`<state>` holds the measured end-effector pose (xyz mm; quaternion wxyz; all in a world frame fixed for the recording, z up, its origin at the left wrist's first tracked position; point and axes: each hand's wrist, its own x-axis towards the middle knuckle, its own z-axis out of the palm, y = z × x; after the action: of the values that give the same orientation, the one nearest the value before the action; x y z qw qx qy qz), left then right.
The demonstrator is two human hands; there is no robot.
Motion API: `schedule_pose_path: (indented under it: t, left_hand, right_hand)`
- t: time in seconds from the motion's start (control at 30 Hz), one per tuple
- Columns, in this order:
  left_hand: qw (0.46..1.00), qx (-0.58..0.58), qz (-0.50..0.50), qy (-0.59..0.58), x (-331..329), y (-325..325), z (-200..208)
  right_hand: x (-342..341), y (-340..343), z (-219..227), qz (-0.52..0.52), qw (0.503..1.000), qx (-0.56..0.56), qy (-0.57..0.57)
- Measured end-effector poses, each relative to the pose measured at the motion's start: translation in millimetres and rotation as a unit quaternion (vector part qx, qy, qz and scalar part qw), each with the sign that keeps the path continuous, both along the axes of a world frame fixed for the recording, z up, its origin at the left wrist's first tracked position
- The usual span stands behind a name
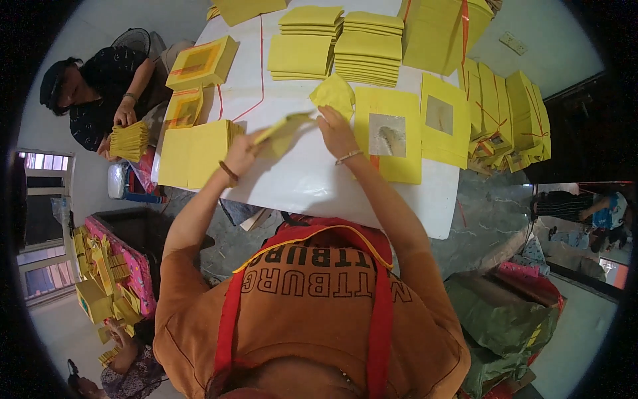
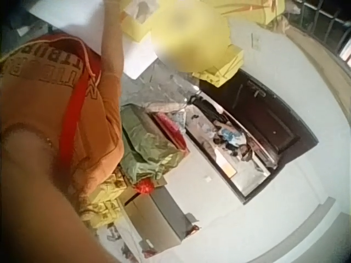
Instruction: Folding and stacking yellow joss paper sheets with silver foil inserts.
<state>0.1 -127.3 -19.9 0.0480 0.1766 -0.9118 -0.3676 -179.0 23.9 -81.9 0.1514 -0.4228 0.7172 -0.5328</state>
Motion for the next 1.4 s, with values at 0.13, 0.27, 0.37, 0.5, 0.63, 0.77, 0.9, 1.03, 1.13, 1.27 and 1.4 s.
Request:
schedule_pose_path:
  t: [0.13, 0.27, 0.37, 0.5, 0.63, 0.77, 0.9, 1.03, 1.13, 1.27, 1.4]
  left_hand:
    - [0.989, 0.004, 0.016, 0.148, -52, -52, 14]
    - [0.95, -0.192, 0.02, 0.246, -123, -96, 13]
    - [0.902, -0.326, -0.044, 0.279, -168, -115, -6]
    - [0.863, -0.439, -0.128, 0.212, -197, -132, -54]
    - [0.885, -0.416, -0.177, 0.11, -208, -140, -86]
    - [0.887, -0.417, -0.173, 0.099, -210, -143, -89]
    - [0.89, -0.424, -0.161, 0.044, -211, -138, -82]
    - [0.912, -0.366, -0.182, -0.02, -208, -148, -74]
    - [0.913, -0.351, -0.207, -0.004, -204, -151, -80]
    - [0.898, -0.376, -0.222, 0.056, -210, -147, -98]
    - [0.904, -0.372, -0.21, 0.014, -198, -156, -101]
  right_hand:
    - [-40, -33, -32, -0.037, 0.99, 0.046, 0.125]
    - [-53, -54, -45, -0.084, 0.935, 0.214, 0.269]
    - [-37, -45, -58, -0.008, 0.91, 0.348, 0.227]
    - [-5, -28, -33, 0.092, 0.89, 0.353, 0.274]
    - [-22, -40, -4, 0.125, 0.905, 0.344, 0.217]
    - [-56, -69, -5, 0.076, 0.955, 0.248, 0.145]
    - [-79, -96, -15, -0.013, 0.946, 0.121, 0.299]
    - [-95, -112, -37, -0.038, 0.913, 0.133, 0.384]
    - [-100, -115, -50, -0.02, 0.907, 0.165, 0.386]
    - [-97, -115, -58, -0.064, 0.921, 0.119, 0.366]
    - [-83, -141, -52, -0.045, 0.922, -0.027, 0.385]
